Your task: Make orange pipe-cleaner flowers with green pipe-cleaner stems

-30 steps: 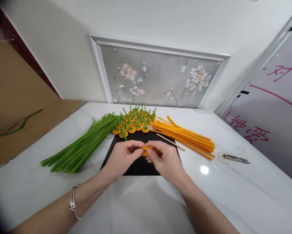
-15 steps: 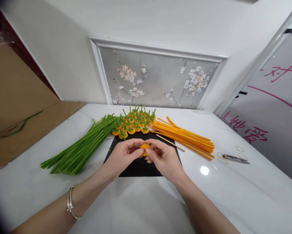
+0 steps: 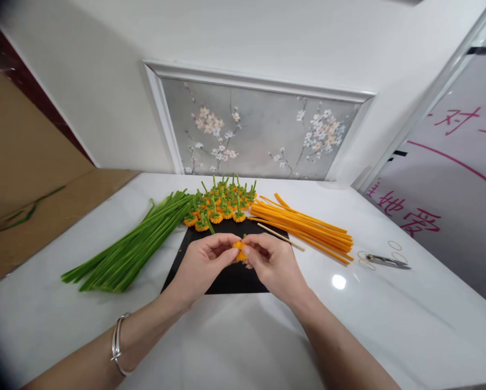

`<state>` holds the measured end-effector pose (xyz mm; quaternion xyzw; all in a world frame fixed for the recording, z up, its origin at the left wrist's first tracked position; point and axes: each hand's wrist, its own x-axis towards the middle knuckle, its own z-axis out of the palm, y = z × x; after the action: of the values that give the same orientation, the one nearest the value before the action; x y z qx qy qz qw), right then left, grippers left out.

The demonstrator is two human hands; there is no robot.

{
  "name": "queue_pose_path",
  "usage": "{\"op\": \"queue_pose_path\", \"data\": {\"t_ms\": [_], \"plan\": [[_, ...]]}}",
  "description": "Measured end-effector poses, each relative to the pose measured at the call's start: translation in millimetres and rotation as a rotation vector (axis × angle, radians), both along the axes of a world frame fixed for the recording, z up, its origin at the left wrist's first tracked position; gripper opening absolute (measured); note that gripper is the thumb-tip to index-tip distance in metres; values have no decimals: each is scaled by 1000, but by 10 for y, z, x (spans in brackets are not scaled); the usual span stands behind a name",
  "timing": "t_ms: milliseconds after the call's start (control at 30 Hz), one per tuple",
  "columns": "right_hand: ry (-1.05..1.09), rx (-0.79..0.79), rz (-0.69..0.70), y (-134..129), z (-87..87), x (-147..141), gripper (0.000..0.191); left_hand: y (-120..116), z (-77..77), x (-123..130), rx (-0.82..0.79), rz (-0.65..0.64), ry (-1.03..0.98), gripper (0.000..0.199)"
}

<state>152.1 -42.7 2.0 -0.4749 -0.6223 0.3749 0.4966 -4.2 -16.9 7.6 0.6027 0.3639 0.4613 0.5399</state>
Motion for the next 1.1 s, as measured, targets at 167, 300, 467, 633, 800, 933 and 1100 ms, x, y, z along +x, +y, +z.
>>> {"op": "queue_pose_path", "data": {"t_ms": [167, 300, 467, 633, 800, 933, 1100], "plan": [[164, -82, 4, 38, 9, 13, 31, 10, 30, -30, 44, -141, 25, 30], [267, -128, 41, 44, -4, 20, 31, 16, 10, -52, 163, -91, 66, 29], [295, -155, 80, 45, -33, 45, 32, 53, -2, -69, 131, -111, 6, 28], [211, -39, 81, 80, -24, 145, 40, 100, -5, -89, 71, -86, -21, 32], [-28, 238, 39, 96, -49, 178, 34, 99, 12, -101, 62, -121, -36, 34], [-188, 366, -2, 78, -41, 139, 21, 75, 54, -93, 142, -110, 11, 29], [-278, 443, -70, 59, -1, 103, 16, 35, 55, -74, 251, -73, 94, 23]]}}
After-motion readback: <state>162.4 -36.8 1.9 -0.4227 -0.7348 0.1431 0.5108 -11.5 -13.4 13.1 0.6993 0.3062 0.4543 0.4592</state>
